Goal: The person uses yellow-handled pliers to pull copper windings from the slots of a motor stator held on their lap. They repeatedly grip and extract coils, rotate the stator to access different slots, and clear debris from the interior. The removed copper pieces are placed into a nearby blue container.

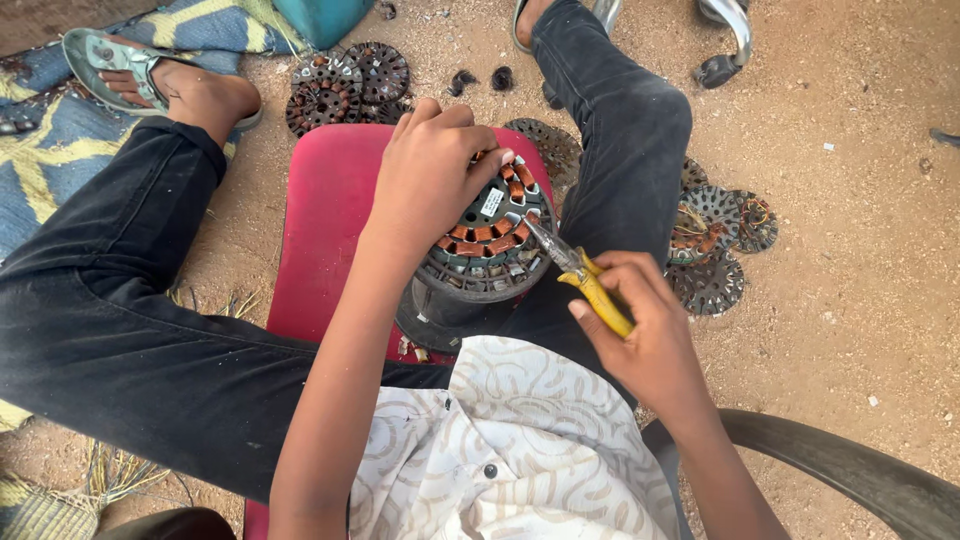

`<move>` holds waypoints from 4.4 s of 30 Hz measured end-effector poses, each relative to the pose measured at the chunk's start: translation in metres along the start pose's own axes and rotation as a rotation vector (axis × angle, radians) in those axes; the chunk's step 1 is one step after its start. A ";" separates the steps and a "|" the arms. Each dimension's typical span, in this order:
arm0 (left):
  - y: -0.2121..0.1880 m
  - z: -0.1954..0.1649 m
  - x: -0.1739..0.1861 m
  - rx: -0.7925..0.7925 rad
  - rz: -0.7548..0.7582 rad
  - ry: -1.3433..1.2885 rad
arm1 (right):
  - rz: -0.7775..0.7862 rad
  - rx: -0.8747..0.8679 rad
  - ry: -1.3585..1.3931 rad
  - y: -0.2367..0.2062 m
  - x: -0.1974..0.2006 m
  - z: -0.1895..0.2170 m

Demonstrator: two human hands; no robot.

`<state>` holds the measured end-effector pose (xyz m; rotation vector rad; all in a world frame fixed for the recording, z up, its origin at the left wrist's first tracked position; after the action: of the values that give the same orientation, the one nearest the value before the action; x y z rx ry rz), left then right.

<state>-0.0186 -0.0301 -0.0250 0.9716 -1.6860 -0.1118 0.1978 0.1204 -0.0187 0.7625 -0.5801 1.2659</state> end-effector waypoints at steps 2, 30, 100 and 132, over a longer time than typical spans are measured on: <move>0.000 0.001 0.000 0.004 0.006 -0.005 | -0.008 0.004 -0.021 0.001 0.003 0.003; -0.002 -0.056 0.041 -0.208 -0.050 -0.689 | 0.184 -0.080 1.293 0.003 -0.019 -0.011; 0.026 0.036 0.014 -0.046 -0.025 -0.476 | 0.177 -0.451 0.070 0.015 0.026 0.036; 0.014 0.042 0.006 -0.110 -0.094 -0.491 | -0.165 0.001 -0.057 0.037 -0.036 0.035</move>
<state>-0.0616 -0.0410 -0.0286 0.9922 -2.0516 -0.5366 0.1543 0.0756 -0.0169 0.8323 -0.5516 1.0953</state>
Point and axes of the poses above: each hand's wrist, its own y-axis towards the middle knuckle, its own x-axis out of the back of the hand, z = x × y, the point moved 2 cm from there along y, towards the middle knuckle, and after that the axes turned 11 degrees about z, right-handed, at the moved point
